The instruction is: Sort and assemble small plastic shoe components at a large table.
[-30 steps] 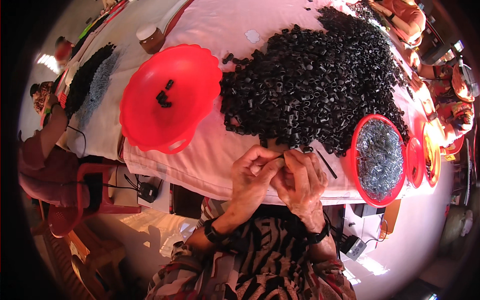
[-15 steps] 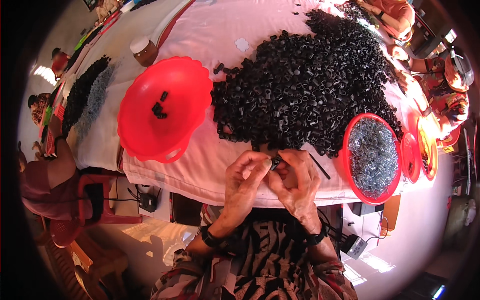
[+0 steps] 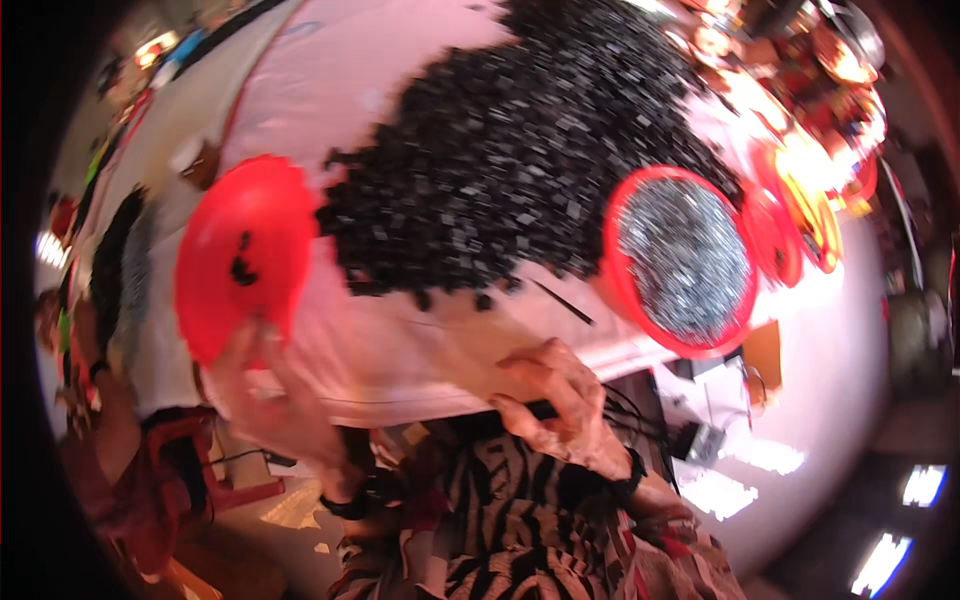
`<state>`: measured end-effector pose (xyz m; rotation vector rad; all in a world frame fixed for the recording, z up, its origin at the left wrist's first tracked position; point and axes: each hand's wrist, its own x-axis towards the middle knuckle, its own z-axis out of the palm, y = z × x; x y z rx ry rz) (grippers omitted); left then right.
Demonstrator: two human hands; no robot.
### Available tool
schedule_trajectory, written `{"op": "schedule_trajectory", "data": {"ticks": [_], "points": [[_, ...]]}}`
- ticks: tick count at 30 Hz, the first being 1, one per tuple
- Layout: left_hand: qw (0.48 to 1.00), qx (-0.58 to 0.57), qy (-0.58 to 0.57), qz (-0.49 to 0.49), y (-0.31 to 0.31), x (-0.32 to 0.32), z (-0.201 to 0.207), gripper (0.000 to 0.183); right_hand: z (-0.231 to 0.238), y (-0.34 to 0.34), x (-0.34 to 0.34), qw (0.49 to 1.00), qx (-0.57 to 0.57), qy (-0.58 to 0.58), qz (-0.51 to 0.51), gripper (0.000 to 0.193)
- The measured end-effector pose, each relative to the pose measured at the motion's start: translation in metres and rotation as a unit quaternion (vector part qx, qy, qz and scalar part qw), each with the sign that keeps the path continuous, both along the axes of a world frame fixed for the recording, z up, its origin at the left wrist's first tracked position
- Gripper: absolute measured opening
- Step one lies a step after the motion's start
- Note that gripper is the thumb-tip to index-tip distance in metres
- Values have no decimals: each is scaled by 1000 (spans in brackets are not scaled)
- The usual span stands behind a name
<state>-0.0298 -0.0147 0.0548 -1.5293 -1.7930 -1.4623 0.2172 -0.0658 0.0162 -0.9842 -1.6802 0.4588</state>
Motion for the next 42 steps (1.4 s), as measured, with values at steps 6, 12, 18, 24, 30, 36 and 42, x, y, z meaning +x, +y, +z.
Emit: {"op": "schedule_trajectory", "data": {"ticks": [6,12,18,24,30,36,42], "points": [[987,-139,44,60,15,-21,4,21,-5,-2,10,1000,18,2,14,23],[998,-48,30,-14,2,-4,8,21,0,-6,8,999,51,1,-3,15],[886,-115,-61,-445,-30,64,12,20,-6,-22,15,999,-12,8,39,12],[701,-220,16,-678,-46,159,27,19,-86,-85,23,830,-347,426,97,11],[631,-292,-27,-718,-53,210,23,15,-66,-39,-6,836,-320,388,219,14],[456,-383,30,-803,-113,280,6,14,-38,25,-12,834,-289,325,341,19],[435,-340,245,-797,-158,349,-45,53,-6,30,7,825,-257,246,440,23]]}}
